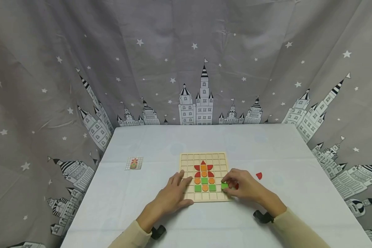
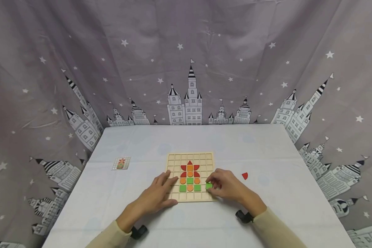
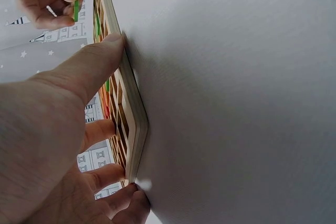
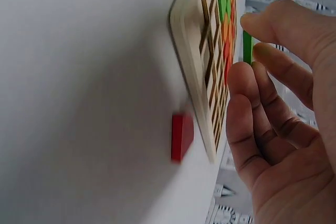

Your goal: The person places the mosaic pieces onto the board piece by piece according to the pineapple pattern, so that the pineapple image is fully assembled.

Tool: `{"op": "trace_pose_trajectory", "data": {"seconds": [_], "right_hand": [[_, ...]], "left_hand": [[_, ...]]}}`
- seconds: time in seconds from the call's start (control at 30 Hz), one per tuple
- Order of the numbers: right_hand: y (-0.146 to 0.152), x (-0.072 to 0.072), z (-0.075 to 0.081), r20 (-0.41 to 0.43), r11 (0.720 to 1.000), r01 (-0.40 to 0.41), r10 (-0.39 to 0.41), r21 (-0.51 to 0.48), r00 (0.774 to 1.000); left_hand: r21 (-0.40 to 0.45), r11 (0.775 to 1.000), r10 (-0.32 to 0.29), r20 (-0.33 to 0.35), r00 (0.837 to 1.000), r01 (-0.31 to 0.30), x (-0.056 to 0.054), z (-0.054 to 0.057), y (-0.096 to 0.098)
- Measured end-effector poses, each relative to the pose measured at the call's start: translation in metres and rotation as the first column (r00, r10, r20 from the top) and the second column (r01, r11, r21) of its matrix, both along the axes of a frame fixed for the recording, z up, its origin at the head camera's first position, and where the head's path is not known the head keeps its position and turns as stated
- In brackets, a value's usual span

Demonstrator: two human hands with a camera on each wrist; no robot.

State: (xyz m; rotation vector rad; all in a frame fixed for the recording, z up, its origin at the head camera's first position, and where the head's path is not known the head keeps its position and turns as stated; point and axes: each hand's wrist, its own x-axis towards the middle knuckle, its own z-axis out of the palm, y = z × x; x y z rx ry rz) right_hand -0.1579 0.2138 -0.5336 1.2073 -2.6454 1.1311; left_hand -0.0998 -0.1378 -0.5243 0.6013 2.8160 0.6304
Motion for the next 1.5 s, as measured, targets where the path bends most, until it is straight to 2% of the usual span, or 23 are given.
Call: {"op": "trace_pose_trajectory", "data": {"seconds": [0.3,0.67,0.83,1.03,1.1,1.37,1.5], "right_hand": [[-0.029,0.005,-0.003,0.067,0.998,-0.06,0.059,0.023,0.996],[-0.052,0.011,-0.003,0.071,0.99,-0.109,0.103,0.084,0.992],[-0.056,0.014,-0.002,0.036,0.987,-0.125,0.122,0.103,0.992],[-0.06,0.017,-0.002,0.003,0.982,-0.132,0.133,0.132,0.991],[-0.061,0.017,-0.002,-0.003,0.983,-0.136,0.137,0.127,0.991],[-0.066,0.017,-0.005,-0.112,0.98,-0.17,0.181,0.1,0.977],[-0.068,0.017,-0.006,-0.126,0.979,-0.183,0.194,0.096,0.973]], "left_hand": [[-0.003,1.0,0.0,0.003,1.0,0.0,-0.002,0.001,0.0],[-0.001,1.0,0.002,-0.001,1.0,-0.002,-0.001,-0.001,-0.001],[-0.01,1.0,0.0,-0.004,1.0,0.0,-0.003,-0.006,-0.002],[-0.016,1.0,0.001,-0.005,1.0,-0.001,-0.003,-0.006,-0.002],[-0.017,1.0,0.0,-0.009,1.0,0.0,-0.003,-0.006,-0.002],[-0.01,1.0,-0.003,-0.013,1.0,0.003,-0.001,-0.005,-0.003],[-0.014,1.0,-0.004,-0.014,1.0,0.003,-0.001,-0.005,-0.003]]}}
